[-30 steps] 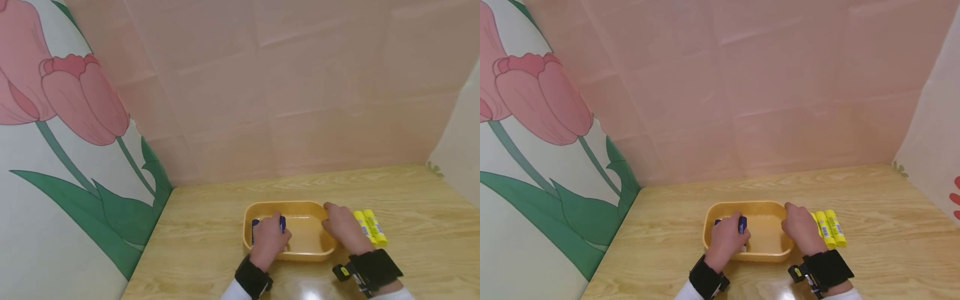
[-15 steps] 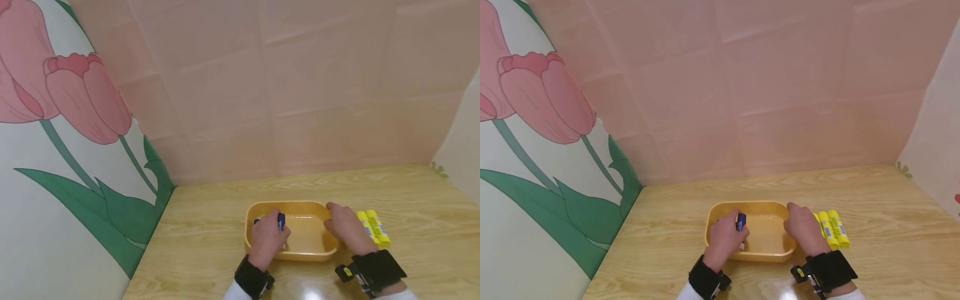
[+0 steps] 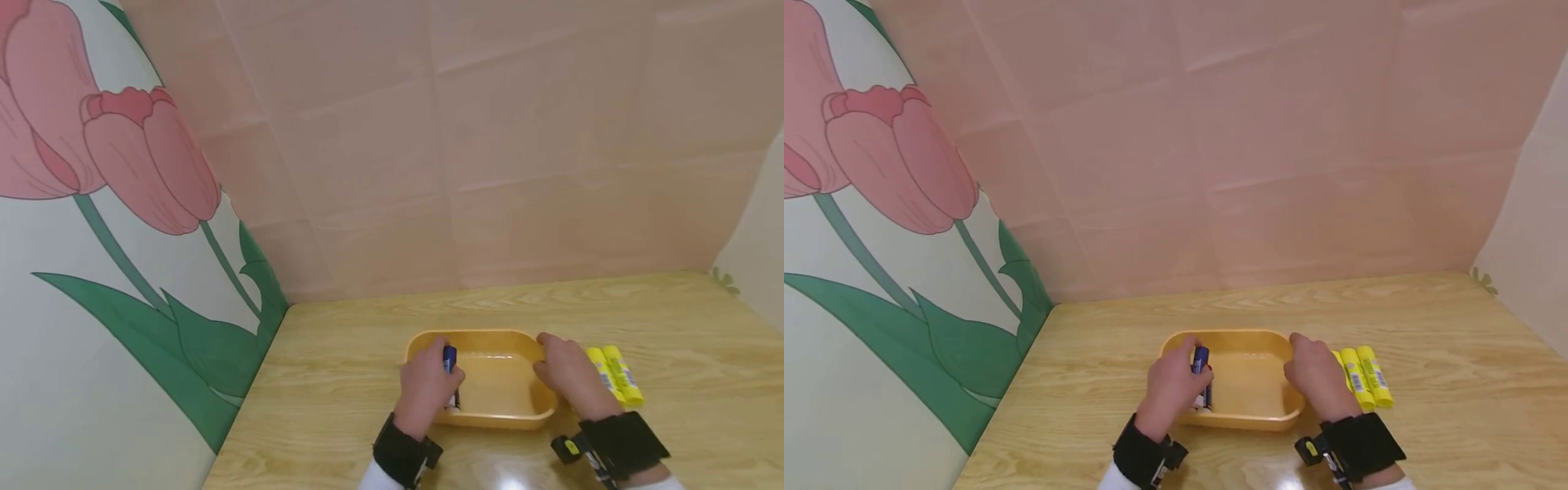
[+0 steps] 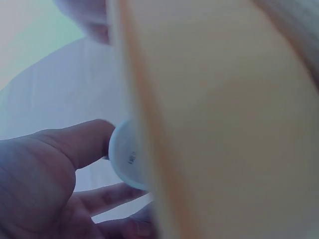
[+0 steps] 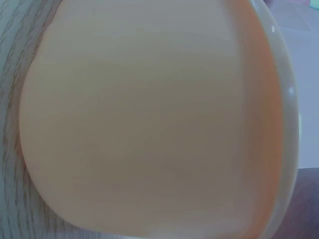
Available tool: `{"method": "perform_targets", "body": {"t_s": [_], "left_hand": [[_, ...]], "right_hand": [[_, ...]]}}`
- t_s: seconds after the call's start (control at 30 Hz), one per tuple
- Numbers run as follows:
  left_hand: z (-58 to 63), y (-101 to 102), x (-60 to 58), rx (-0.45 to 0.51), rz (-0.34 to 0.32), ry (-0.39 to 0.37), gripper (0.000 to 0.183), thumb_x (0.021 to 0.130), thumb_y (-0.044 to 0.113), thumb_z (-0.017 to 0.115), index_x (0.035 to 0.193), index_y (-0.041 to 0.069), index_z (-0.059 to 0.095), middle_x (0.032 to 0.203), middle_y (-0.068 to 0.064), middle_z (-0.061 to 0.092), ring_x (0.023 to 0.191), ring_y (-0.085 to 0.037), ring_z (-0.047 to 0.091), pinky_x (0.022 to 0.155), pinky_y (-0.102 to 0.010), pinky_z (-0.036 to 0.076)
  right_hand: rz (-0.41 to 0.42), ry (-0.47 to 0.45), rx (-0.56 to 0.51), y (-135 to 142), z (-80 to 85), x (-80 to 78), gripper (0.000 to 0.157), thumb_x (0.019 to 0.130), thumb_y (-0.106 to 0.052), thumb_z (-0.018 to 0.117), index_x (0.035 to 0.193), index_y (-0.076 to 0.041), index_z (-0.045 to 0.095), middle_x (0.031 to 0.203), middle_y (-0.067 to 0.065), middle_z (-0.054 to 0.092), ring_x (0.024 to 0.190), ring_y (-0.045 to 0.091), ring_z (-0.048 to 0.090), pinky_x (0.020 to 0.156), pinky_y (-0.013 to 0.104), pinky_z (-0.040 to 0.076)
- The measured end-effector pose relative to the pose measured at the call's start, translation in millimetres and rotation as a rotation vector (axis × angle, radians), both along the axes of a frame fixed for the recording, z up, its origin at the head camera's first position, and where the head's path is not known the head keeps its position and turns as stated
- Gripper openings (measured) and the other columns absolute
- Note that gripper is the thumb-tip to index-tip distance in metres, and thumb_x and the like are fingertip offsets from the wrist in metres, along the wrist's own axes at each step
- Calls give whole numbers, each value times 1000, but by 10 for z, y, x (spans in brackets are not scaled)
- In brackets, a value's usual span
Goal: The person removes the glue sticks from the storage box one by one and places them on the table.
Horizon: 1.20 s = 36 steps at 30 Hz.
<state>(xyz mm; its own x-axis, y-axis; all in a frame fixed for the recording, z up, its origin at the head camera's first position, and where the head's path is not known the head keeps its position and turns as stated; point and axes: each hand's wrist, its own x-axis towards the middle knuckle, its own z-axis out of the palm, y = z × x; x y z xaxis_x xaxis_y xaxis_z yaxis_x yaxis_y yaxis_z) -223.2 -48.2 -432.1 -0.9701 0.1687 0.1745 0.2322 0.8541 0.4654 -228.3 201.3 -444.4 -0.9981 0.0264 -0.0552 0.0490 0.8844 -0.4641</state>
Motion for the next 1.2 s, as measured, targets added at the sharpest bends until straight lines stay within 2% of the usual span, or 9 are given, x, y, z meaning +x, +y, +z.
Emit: {"method": "perform_targets", "body": {"t_s": [0.1,0.33,0.43,0.53,0.67,0.87,1.2], "left_hand": [[79,-52,5,4,12,-62,41,84,29,77,120,16,62,90,1,68,73,-12,59,64,-30,50],[214,-221,1,23,61,-120,43,88,28,76,126,17,60,104,-6,71,83,-18,64,75,-39,56],[253,-323,-12,42,86,-144,45,89,29,76,129,17,59,106,-8,71,83,-19,64,74,-40,56],[268,-431,-44,39,106,-133,45,88,28,76,128,17,59,102,-7,71,78,-18,62,67,-37,53],[276,-541,-84,57,128,-138,42,89,27,75,127,17,59,100,-7,70,76,-18,60,65,-35,50],[276,-630,-137,62,145,-155,42,90,24,72,129,17,59,102,-9,70,76,-20,59,67,-38,50],[178,-810,-251,67,193,-199,40,91,22,69,128,14,57,98,-12,68,71,-22,58,60,-35,45]], "right_hand": [[-2,-4,-10,-10,7,12,55,87,-5,62,132,19,44,119,41,55,87,37,56,80,54,51],[-1,-25,-13,-16,27,-9,56,88,-6,62,134,19,43,120,41,54,88,36,55,80,52,50],[3,-25,-14,-20,11,-11,55,88,-6,62,134,19,43,120,41,55,88,36,55,79,52,51],[5,-19,-13,-23,8,-7,55,88,-6,62,133,19,44,118,40,56,87,36,55,79,51,51],[-4,-18,-9,-25,23,8,54,88,-6,62,133,19,43,118,40,56,88,36,56,79,52,51],[-12,-26,-15,-25,36,16,55,89,-6,62,134,19,42,119,41,54,89,36,55,79,51,51],[-10,-29,-18,-24,21,6,54,89,-6,62,133,19,43,117,40,56,87,36,55,77,50,51]]}}
